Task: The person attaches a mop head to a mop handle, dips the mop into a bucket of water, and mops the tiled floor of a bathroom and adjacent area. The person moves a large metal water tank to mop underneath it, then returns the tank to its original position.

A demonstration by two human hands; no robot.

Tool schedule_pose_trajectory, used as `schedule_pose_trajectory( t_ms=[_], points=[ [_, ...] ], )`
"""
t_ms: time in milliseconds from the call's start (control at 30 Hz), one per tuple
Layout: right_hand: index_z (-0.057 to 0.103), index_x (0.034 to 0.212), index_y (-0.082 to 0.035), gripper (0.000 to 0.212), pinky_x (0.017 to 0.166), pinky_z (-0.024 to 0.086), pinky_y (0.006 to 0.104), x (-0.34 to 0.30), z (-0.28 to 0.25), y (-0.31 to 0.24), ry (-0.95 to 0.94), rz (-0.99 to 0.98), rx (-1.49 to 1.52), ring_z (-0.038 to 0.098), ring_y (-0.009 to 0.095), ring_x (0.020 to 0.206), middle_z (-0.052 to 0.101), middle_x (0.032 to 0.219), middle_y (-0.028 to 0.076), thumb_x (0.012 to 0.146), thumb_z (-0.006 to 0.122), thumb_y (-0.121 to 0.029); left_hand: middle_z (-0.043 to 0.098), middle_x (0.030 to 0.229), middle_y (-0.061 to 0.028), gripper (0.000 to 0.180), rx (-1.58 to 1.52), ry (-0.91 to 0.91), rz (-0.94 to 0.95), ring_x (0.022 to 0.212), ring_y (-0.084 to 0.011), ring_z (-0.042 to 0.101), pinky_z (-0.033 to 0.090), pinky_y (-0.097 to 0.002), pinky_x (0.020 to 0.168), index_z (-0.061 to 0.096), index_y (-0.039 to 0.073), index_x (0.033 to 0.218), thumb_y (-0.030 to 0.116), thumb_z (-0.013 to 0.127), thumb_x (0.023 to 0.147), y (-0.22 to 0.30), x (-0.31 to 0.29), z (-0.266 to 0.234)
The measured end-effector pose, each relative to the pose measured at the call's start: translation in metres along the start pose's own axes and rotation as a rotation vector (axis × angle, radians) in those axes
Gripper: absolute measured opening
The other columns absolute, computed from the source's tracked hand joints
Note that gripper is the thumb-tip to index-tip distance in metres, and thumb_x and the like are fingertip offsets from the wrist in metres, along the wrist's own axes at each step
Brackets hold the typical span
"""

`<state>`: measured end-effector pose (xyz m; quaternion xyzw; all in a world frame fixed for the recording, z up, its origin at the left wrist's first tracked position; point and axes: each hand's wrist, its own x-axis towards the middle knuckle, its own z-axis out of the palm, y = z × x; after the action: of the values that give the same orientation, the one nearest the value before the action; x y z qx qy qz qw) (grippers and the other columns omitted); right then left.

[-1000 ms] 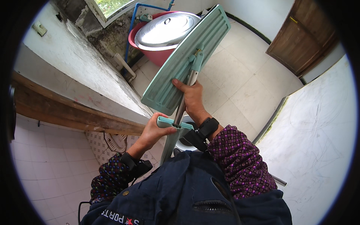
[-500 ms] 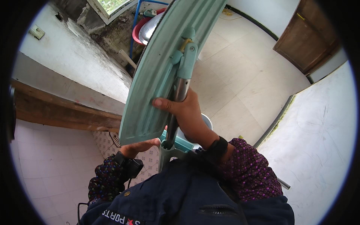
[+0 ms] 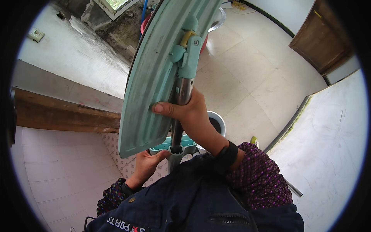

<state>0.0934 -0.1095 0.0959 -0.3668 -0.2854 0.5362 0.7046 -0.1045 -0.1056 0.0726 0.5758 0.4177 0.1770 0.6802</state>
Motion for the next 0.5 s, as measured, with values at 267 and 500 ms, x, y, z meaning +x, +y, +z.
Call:
schedule_pose_trajectory(
  t_ms=[267, 500],
  points=[
    [0.056, 0.105, 0.003, 0.041, 0.076, 0.047, 0.0262, 0.004, 0.007, -0.003, -0.405, -0.030, 0.164, 0.058, 0.013, 0.085, 0.061, 0.096, 0.006, 0.071, 0.075, -0.011, 0.059, 0.091, -0.0037, 0.034, -0.273, -0.538, -0.104, 0.078, -0.0098, 0.055, 0.046, -0.0234, 0.070, 0.056, 0.000, 0.105, 0.012, 0.070, 0.076, -0.007, 0.057, -0.031],
    [0.055, 0.102, 0.007, 0.042, 0.073, 0.051, 0.0280, 0.021, -0.008, 0.004, 0.006, 0.030, 0.039, 0.062, 0.016, 0.079, 0.063, 0.090, 0.010, 0.074, 0.073, -0.018, 0.061, 0.096, -0.0038, 0.039, -0.083, -0.074, 0.003, 0.085, -0.0099, 0.057, 0.046, -0.0228, 0.074, 0.056, -0.002, 0.109, 0.015, 0.070, 0.078, -0.009, 0.036, -0.010]
  ],
)
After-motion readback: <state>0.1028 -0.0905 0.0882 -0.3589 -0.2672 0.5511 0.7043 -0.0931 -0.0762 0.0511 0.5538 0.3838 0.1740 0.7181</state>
